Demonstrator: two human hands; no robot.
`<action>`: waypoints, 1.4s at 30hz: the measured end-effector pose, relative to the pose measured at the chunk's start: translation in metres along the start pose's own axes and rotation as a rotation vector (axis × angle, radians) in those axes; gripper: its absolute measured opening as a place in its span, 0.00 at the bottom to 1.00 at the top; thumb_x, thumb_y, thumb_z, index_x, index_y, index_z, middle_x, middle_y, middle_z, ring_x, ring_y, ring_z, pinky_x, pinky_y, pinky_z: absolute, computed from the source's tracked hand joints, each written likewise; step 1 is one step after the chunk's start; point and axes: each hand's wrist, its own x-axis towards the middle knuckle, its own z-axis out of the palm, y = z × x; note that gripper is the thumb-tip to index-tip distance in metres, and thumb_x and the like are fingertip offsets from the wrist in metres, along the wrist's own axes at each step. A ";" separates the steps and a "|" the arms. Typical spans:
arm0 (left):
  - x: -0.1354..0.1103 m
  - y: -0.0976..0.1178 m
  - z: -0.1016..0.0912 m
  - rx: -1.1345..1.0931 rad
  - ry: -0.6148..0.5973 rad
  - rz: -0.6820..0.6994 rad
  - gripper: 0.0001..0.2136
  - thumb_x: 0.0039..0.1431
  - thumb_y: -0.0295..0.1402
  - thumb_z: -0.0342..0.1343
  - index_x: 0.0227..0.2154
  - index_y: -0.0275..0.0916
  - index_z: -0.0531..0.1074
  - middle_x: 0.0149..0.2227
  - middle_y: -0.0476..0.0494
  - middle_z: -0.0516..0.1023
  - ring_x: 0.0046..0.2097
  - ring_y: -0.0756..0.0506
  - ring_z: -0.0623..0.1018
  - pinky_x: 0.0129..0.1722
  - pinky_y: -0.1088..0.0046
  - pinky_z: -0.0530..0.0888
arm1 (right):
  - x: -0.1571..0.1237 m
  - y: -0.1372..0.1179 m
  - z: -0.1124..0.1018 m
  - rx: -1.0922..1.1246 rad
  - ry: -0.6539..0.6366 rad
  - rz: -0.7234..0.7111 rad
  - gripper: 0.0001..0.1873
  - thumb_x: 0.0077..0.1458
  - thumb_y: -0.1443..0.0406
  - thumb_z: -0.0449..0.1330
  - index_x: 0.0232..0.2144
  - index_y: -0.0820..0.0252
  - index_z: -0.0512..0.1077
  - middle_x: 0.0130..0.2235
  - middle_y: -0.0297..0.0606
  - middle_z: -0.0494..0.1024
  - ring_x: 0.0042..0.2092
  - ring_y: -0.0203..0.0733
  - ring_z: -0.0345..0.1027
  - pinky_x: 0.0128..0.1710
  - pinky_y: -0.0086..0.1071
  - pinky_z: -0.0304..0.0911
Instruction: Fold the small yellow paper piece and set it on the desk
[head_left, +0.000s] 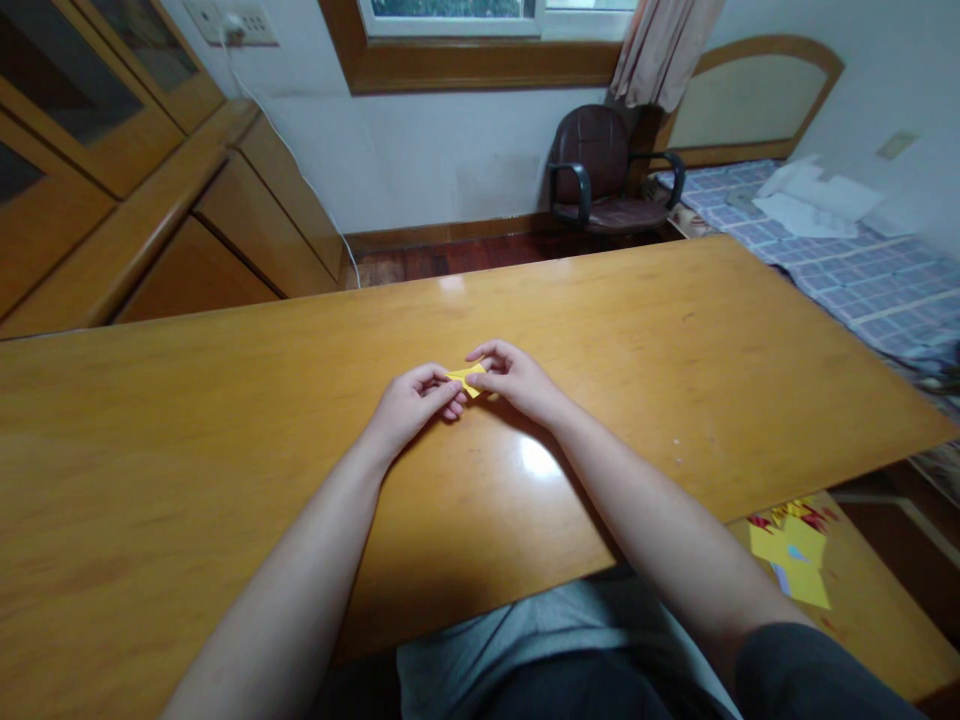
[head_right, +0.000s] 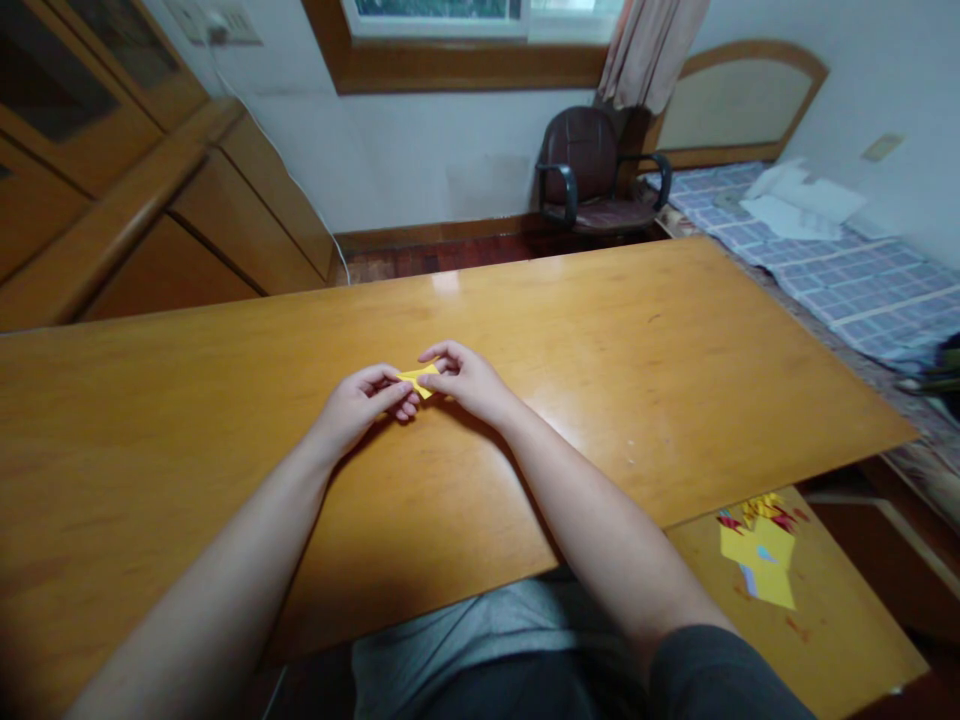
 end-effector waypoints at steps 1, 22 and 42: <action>0.000 0.000 0.000 0.004 0.002 0.000 0.14 0.52 0.41 0.65 0.31 0.34 0.73 0.29 0.43 0.80 0.27 0.49 0.78 0.28 0.73 0.76 | 0.000 0.000 0.001 -0.005 -0.006 -0.002 0.19 0.46 0.62 0.67 0.40 0.60 0.68 0.27 0.26 0.71 0.26 0.30 0.64 0.26 0.25 0.58; 0.000 0.001 0.001 0.033 0.004 -0.029 0.16 0.49 0.43 0.66 0.29 0.35 0.72 0.27 0.44 0.79 0.25 0.49 0.77 0.26 0.74 0.75 | 0.000 0.002 0.004 -0.016 0.017 -0.020 0.19 0.45 0.61 0.67 0.39 0.59 0.67 0.25 0.24 0.70 0.25 0.30 0.62 0.25 0.25 0.57; -0.001 -0.002 -0.006 -0.031 -0.021 -0.024 0.15 0.54 0.44 0.61 0.30 0.35 0.71 0.29 0.41 0.81 0.26 0.47 0.79 0.26 0.71 0.77 | -0.002 0.002 0.003 -0.010 -0.007 -0.046 0.20 0.46 0.63 0.67 0.40 0.60 0.67 0.25 0.24 0.70 0.25 0.29 0.62 0.27 0.26 0.57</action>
